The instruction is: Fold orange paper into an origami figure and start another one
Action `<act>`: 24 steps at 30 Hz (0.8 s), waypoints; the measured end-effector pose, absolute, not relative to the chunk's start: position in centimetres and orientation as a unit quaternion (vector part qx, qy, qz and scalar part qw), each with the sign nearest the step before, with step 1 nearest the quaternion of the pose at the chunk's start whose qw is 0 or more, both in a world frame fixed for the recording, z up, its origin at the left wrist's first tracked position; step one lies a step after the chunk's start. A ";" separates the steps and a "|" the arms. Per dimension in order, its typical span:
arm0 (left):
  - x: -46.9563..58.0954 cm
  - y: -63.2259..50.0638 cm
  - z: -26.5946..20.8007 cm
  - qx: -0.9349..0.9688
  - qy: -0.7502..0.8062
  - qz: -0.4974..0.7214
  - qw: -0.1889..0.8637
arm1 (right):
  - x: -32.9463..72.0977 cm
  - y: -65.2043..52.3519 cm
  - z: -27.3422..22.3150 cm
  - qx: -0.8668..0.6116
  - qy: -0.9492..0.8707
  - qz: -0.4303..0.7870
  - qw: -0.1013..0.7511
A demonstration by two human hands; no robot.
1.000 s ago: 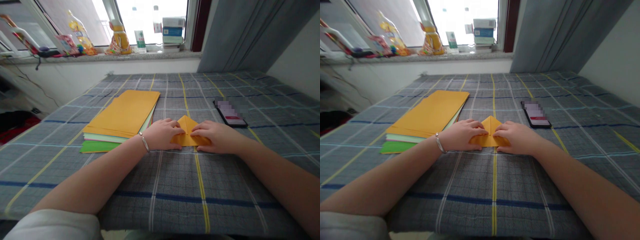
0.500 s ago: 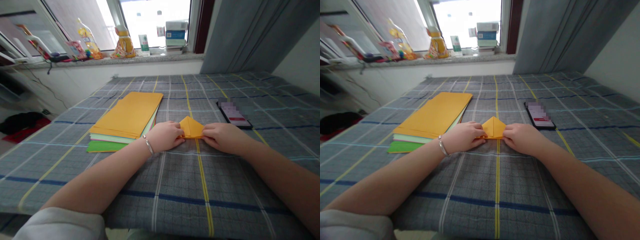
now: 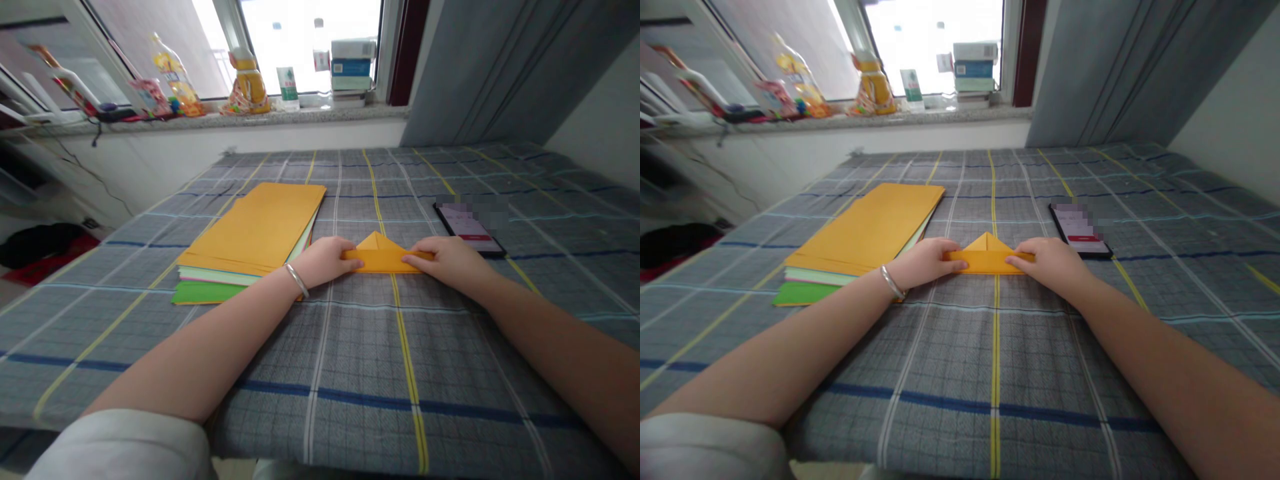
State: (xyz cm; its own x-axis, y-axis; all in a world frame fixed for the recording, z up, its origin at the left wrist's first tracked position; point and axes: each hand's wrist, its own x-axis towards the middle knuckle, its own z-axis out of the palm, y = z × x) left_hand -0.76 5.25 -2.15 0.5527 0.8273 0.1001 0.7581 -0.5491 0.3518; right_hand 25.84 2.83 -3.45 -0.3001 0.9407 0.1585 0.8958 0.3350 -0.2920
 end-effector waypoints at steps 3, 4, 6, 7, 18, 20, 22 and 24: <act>-0.8 5.3 -2.3 0.851 0.476 0.135 0.178 | 25.6 2.9 -3.4 -0.589 -0.791 0.062 0.155; -0.8 5.4 -2.3 0.846 0.481 0.135 0.186 | 25.6 2.9 -3.4 -0.591 -0.789 0.060 0.156; -0.8 5.5 -2.4 0.841 0.487 0.137 0.192 | 25.5 3.1 -3.5 -0.592 -0.788 0.059 0.158; -0.8 5.5 -2.4 0.840 0.487 0.140 0.192 | 25.5 3.2 -3.6 -0.593 -0.788 0.059 0.157; -0.9 6.2 -2.9 0.845 0.496 0.106 0.169 | 25.3 3.7 -3.7 -0.610 -0.778 0.078 0.127; -0.9 6.2 -2.8 0.845 0.496 0.104 0.169 | 25.2 3.8 -3.6 -0.612 -0.778 0.080 0.122; -0.9 6.3 -2.8 0.846 0.495 0.106 0.166 | 25.2 3.8 -3.6 -0.614 -0.777 0.081 0.116; -0.9 6.4 -2.8 0.852 0.490 0.106 0.154 | 25.2 3.9 -3.7 -0.614 -0.777 0.079 0.112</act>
State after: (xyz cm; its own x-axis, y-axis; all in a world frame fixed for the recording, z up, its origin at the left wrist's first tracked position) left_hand -0.92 6.36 -2.81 0.4980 0.8667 0.0298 0.8014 -0.4730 0.3660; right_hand 25.21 3.86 -3.66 -0.2202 0.9724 0.0771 0.9367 0.2329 -0.2614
